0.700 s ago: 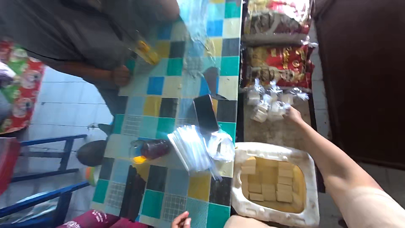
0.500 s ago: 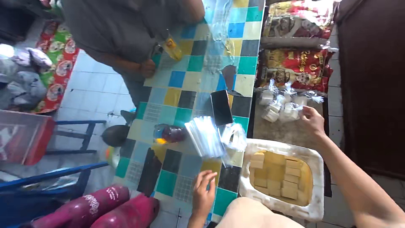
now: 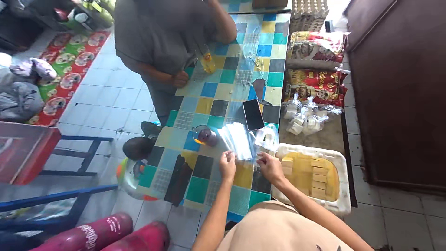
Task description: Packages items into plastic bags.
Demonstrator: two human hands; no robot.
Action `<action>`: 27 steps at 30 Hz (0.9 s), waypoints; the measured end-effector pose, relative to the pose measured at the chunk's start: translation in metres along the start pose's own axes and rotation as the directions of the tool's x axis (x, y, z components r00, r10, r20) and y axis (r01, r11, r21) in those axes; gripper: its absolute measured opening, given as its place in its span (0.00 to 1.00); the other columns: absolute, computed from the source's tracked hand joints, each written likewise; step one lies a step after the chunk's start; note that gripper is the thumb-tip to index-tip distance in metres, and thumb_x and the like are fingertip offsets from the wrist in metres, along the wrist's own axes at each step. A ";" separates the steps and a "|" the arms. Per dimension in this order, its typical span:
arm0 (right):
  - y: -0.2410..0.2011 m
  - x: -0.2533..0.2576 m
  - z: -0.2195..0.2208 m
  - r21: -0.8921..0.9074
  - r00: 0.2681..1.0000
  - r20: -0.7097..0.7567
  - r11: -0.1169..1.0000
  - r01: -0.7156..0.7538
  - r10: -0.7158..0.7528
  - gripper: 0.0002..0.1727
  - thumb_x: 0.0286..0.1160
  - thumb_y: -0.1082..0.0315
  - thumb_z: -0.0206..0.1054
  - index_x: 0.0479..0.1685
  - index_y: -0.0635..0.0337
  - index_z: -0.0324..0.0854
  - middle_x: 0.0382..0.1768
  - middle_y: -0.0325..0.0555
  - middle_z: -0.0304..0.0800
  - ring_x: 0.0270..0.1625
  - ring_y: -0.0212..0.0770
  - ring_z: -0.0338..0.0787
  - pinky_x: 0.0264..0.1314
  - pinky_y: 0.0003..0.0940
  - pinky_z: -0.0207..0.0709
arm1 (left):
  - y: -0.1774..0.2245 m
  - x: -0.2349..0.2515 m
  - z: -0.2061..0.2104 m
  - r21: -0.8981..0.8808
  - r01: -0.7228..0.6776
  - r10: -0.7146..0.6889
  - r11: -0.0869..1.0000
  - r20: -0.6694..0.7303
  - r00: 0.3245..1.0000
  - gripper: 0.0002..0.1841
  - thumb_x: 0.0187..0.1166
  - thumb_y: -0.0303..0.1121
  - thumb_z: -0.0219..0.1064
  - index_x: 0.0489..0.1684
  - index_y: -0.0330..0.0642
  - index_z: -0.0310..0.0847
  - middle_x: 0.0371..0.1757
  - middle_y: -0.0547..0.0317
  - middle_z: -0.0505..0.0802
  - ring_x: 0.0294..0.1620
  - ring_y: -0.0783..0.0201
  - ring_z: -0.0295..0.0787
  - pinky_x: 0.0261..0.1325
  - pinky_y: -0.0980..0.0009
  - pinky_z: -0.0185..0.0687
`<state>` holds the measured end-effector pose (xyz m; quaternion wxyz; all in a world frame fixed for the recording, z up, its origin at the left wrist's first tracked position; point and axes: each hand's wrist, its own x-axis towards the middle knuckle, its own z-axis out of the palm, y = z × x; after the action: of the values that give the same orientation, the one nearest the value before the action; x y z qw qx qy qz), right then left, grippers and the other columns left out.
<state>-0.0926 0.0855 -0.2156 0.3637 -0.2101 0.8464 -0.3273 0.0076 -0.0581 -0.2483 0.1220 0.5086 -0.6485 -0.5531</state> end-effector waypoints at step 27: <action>-0.033 -0.128 0.009 0.198 0.789 -0.465 0.821 0.536 -0.402 0.16 0.84 0.65 0.64 0.56 0.67 0.91 0.57 0.55 0.90 0.57 0.34 0.91 0.58 0.25 0.86 | 0.083 -0.123 -0.060 -0.443 0.265 0.030 0.856 0.555 0.831 0.12 0.91 0.28 0.54 0.51 0.26 0.81 0.36 0.51 0.94 0.35 0.64 0.94 0.46 0.70 0.92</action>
<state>0.0012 0.1349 -0.1360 0.1163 -0.2824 0.7576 -0.5769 0.0631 -0.0071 -0.1074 0.0258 0.3209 -0.4553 -0.8301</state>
